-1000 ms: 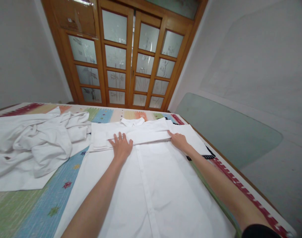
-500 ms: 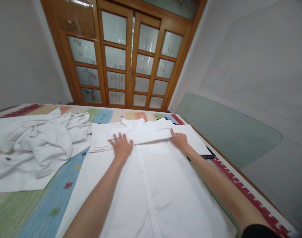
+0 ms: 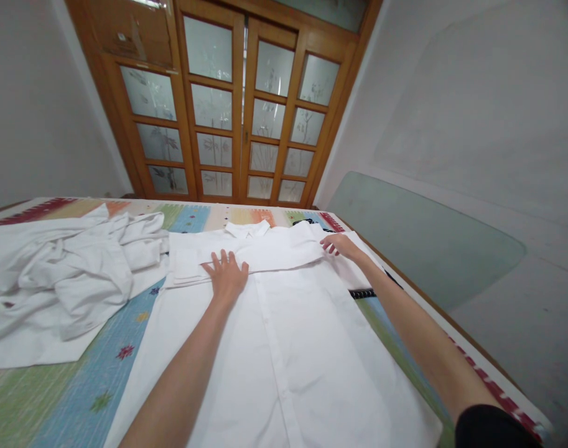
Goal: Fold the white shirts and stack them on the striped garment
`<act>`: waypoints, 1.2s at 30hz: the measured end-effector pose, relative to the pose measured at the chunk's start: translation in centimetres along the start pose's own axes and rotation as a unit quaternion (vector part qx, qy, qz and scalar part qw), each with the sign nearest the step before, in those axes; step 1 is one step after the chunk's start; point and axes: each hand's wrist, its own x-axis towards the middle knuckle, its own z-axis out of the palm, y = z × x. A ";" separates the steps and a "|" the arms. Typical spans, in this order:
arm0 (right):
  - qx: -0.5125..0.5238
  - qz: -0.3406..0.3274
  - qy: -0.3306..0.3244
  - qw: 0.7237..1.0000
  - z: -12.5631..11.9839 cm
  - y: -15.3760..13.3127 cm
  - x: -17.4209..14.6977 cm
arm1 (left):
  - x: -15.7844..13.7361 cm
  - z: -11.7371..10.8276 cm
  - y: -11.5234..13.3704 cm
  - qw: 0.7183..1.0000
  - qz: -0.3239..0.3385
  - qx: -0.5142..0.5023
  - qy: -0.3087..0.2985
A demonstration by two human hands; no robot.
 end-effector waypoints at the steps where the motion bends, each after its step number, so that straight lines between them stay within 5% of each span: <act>1: 0.052 0.029 0.002 0.998 -0.1 -0.2 0.3 | 0.0 0.0 0.0 1.000 0.000 0.000 -0.001; 5: 0.146 0.140 0.007 0.979 0.8 -1.7 1.4 | 0.1 0.2 0.0 1.000 -0.001 -0.003 -0.001; 11: -0.023 0.162 0.036 0.986 2.7 -2.9 2.8 | 0.1 0.4 -0.2 1.000 0.004 -0.001 0.011; 36: 0.042 0.215 0.131 0.967 5.0 -3.4 3.9 | -0.1 -0.2 0.1 1.000 0.001 0.005 -0.007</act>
